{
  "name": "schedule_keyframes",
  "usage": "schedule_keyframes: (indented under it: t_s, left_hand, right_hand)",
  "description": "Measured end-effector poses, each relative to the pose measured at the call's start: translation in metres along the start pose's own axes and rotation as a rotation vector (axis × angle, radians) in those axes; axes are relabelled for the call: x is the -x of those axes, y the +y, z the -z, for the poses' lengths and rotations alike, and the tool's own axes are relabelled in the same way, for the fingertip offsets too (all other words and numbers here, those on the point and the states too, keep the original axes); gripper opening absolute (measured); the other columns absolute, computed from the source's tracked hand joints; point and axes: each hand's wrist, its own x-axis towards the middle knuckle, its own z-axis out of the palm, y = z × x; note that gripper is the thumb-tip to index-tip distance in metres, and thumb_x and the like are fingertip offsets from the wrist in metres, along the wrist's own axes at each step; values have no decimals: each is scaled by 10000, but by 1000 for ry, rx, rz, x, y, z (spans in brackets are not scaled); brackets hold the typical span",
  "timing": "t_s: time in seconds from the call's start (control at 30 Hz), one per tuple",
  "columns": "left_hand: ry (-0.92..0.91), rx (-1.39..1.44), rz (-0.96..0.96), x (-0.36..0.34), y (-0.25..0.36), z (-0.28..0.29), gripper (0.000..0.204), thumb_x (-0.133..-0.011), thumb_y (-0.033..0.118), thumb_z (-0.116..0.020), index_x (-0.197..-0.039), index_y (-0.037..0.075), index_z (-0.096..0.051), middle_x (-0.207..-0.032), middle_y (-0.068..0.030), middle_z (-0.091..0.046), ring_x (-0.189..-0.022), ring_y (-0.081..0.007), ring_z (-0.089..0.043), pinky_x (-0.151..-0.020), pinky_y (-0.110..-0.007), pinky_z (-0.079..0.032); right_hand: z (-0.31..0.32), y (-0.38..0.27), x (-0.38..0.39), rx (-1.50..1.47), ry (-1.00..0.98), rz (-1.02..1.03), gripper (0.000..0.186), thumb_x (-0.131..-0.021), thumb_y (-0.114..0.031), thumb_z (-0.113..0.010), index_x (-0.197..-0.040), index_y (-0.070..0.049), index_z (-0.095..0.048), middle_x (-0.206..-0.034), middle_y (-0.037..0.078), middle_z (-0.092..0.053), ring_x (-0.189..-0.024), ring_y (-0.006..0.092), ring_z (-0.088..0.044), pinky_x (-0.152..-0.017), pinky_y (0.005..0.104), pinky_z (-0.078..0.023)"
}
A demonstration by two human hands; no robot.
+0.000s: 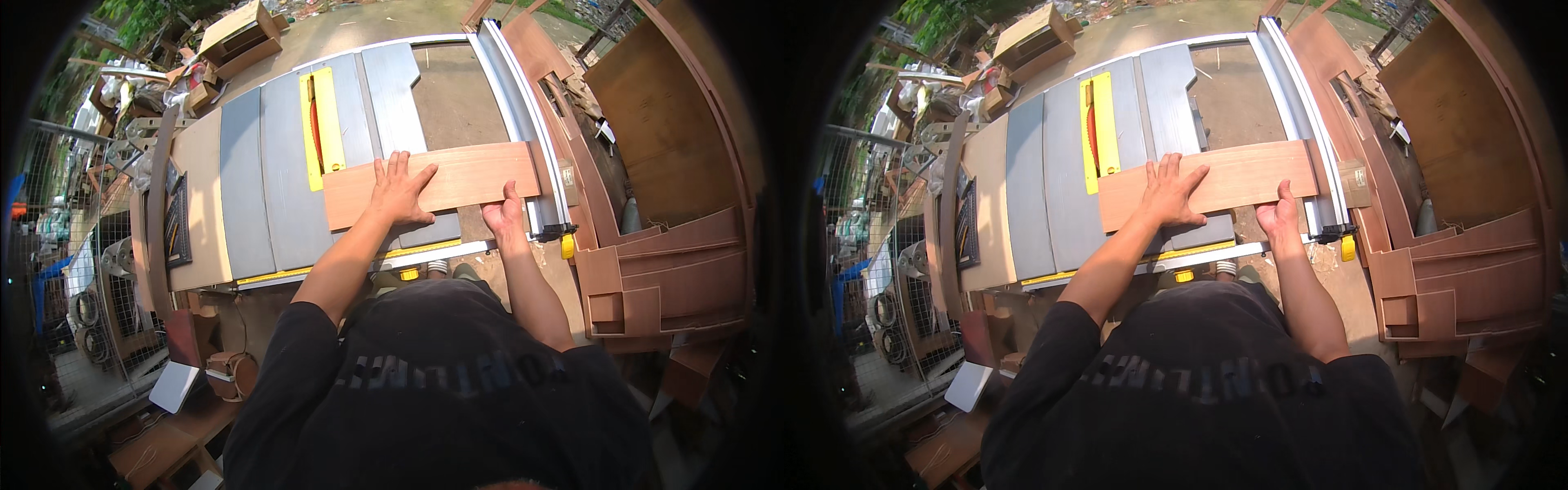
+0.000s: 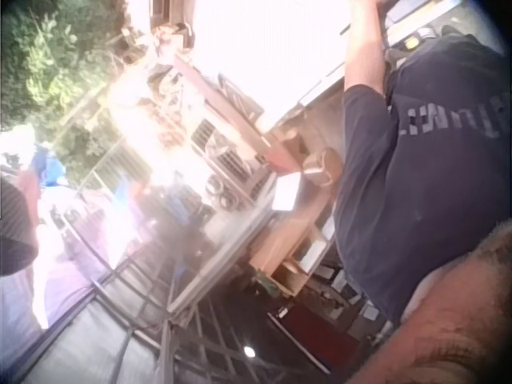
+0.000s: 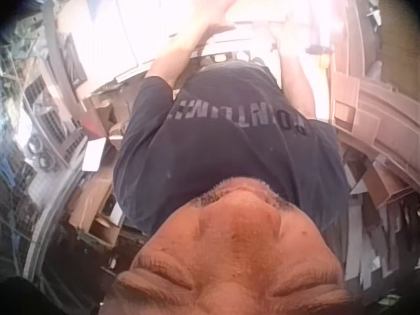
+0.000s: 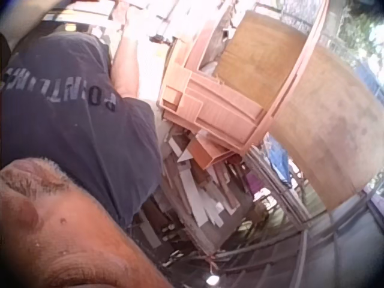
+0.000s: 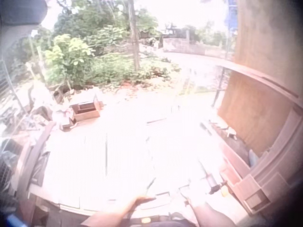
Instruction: The person uses a table saw to cut multiple wooden planks. They position each plank against the fence, feed it through the blade, and remove the cut pieces, repeating the process for several planks.
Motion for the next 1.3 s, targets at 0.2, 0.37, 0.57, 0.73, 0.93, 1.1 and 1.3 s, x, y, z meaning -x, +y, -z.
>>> schedule_keyframes:
  t_s: [0.2, 0.37, 0.57, 0.73, 0.93, 1.1, 1.3]
  left_hand:
    - [54, 15, -17, -8, -6, -2, 1159, -559, 700, -825, -1569, 383, -353, -1608, -269, -251, -1533, -446, -128, -1190, -700, -62]
    - [80, 41, -26, -8, -10, 0, 1136, -570, 706, -830, -1559, 380, -374, -1604, -281, -253, -1529, -445, -140, -1192, -693, -68]
    - [95, 51, -15, -20, -23, 4, 1192, -534, 734, -831, -1568, 376, -360, -1633, -260, -231, -1539, -445, -125, -1199, -684, -49]
    - [104, 55, -7, -25, -28, 6, 1191, -549, 763, -807, -1575, 366, -350, -1634, -246, -242, -1541, -439, -121, -1196, -684, -50]
    - [115, 51, -24, -24, -36, 9, 1175, -571, 783, -788, -1573, 348, -356, -1632, -242, -248, -1539, -426, -138, -1198, -679, -57]
    - [112, 83, -7, -28, -30, 7, 1153, -591, 760, -793, -1574, 345, -355, -1631, -241, -254, -1543, -412, -138, -1212, -657, -45]
    - [118, 92, 18, -33, -32, 8, 1136, -579, 702, -821, -1563, 356, -371, -1619, -255, -264, -1536, -415, -155, -1214, -658, -57]
  right_hand:
    - [-2, 1, 7, 73, -18, -152, 523, -1019, -431, -566, -1391, -71, -495, -1385, 156, -573, -1327, 363, -518, -1141, 557, -405]
    - [34, -1, 10, 324, -48, -146, 471, -1035, -425, -555, -1344, -73, -510, -1240, 162, -602, -1204, 349, -578, -1094, 552, -445]
    - [24, -16, 18, 523, -4, -163, 437, -1037, -434, -561, -1291, -80, -522, -1122, 147, -637, -1058, 302, -646, -986, 493, -534]
    - [24, -33, 47, 751, 14, -77, 420, -1037, -419, -564, -1289, -86, -520, -1068, 123, -648, -943, 259, -659, -860, 435, -569]
    - [49, -42, 89, 870, 75, -115, 367, -1042, -389, -556, -1255, -91, -529, -964, 89, -662, -770, 225, -649, -675, 367, -557]
    - [85, -55, 109, 1172, 149, -48, 255, -1021, -334, -588, -1068, -84, -571, -782, 53, -616, -563, 152, -561, -476, 291, -460]
    - [153, -68, 113, 1442, 286, 24, 273, -970, -308, -653, -866, -61, -599, -700, 43, -592, -500, 116, -516, -408, 261, -372]
